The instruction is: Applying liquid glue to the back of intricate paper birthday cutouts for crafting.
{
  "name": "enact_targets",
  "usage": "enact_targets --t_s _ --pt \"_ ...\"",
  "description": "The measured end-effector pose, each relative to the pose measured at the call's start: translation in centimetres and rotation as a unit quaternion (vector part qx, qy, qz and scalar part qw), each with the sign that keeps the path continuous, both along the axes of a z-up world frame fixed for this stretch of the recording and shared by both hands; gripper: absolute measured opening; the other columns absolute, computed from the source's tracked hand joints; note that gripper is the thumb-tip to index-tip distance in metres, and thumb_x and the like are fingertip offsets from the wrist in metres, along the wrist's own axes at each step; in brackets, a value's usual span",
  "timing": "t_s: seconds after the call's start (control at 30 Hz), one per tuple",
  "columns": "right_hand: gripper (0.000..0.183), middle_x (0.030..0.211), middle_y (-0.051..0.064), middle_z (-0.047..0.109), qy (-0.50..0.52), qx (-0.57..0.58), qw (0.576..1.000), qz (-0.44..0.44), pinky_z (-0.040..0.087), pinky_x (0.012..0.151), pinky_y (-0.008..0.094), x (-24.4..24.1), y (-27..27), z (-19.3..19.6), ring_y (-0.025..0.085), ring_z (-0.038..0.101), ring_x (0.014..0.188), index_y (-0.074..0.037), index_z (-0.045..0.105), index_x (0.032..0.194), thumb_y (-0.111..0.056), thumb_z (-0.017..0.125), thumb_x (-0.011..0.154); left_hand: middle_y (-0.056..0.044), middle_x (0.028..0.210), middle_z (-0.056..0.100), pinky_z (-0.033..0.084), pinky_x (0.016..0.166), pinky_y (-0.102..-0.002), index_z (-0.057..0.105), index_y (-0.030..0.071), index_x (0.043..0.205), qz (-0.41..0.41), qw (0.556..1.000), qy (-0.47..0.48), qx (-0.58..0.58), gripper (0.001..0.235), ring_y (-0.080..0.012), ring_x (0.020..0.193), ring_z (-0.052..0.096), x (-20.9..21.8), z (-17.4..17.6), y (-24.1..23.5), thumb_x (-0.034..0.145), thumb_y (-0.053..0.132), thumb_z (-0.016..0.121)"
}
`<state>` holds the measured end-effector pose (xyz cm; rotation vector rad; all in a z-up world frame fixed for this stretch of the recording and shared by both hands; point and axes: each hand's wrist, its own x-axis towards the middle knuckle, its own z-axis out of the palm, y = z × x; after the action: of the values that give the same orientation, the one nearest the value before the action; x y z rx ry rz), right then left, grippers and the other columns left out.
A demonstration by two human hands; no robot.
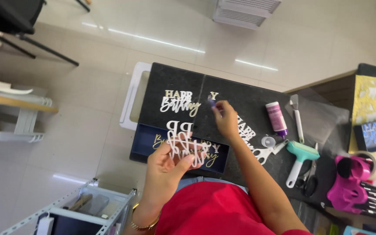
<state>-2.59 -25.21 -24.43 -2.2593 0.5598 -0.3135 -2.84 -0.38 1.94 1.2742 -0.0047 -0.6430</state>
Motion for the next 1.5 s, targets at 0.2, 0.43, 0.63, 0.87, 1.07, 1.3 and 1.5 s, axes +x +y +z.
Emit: enact_targets --t_s 0.2,0.43,0.63,0.87,1.07,1.3,1.5 --pt "0.006 0.084 0.012 0.068 -0.181 0.313 0.931 -0.045 0.052 0.069 0.028 -2.5 4.3 14.4 0.018 0.063 0.074 -0.008 0.054 0.104 -0.008 0.060 0.102 -0.015 0.089 0.081 0.066 0.077 -0.031 0.070 -0.005 0.121 0.007 0.999 0.022 -0.033 0.040 -0.0189 0.075 0.077 1.4 0.4 0.4 0.083 0.001 0.078" --pt "0.023 0.072 0.014 0.069 -0.270 0.455 0.848 0.039 0.052 0.093 0.045 -8.4 10.9 26.5 0.032 0.070 0.090 -0.008 0.059 0.117 -0.022 0.067 0.101 -0.013 0.088 0.081 0.065 0.078 -0.027 0.074 -0.001 0.105 -0.025 0.999 -0.016 -0.040 0.018 -0.0180 0.079 0.079 3.6 2.7 1.5 0.087 0.000 0.075" --pt "0.020 0.107 0.033 0.069 -0.219 0.460 0.859 0.045 0.060 0.080 0.039 -8.6 15.7 27.1 0.027 0.077 0.066 -0.001 0.057 0.107 -0.016 0.067 0.097 -0.022 0.102 0.076 0.066 0.087 -0.037 0.068 -0.002 0.108 -0.006 0.987 -0.017 -0.160 0.020 -0.0266 0.084 0.078 4.5 2.0 3.2 0.089 -0.003 0.074" --pt "0.021 0.112 0.025 0.072 -0.196 0.406 0.892 0.029 0.066 0.079 0.040 -7.6 18.8 27.2 0.030 0.081 0.069 -0.001 0.058 0.105 -0.017 0.068 0.096 -0.019 0.101 0.079 0.068 0.086 -0.036 0.071 -0.001 0.104 -0.003 0.992 -0.040 -0.121 0.016 -0.0248 0.090 0.079 5.1 2.1 5.3 0.088 -0.002 0.075" --pt "0.023 0.108 0.017 0.073 -0.180 0.392 0.902 0.014 0.069 0.068 0.036 -7.0 19.8 26.9 0.030 0.083 0.068 0.000 0.059 0.104 -0.017 0.071 0.093 -0.021 0.102 0.078 0.073 0.078 -0.039 0.069 0.005 0.108 0.002 0.982 -0.152 -0.109 0.016 -0.0287 0.094 0.080 5.6 2.6 6.5 0.092 0.000 0.072" --pt "0.022 0.112 0.016 0.072 -0.188 0.379 0.906 0.028 0.070 0.067 0.036 -6.1 20.4 27.1 0.029 0.083 0.067 0.000 0.060 0.104 -0.017 0.070 0.094 -0.017 0.104 0.078 0.071 0.082 -0.031 0.070 0.007 0.107 0.003 0.971 -0.222 -0.092 0.017 -0.0241 0.093 0.081 6.4 2.6 7.3 0.092 -0.001 0.075" --pt "0.024 0.113 0.016 0.072 -0.187 0.384 0.904 0.020 0.070 0.067 0.036 -6.0 20.7 27.2 0.030 0.083 0.067 0.001 0.061 0.105 -0.017 0.071 0.094 -0.014 0.104 0.079 0.068 0.084 -0.029 0.071 0.010 0.107 0.001 0.962 -0.265 -0.065 0.018 -0.0221 0.094 0.081 6.8 2.4 7.8 0.092 0.001 0.075"
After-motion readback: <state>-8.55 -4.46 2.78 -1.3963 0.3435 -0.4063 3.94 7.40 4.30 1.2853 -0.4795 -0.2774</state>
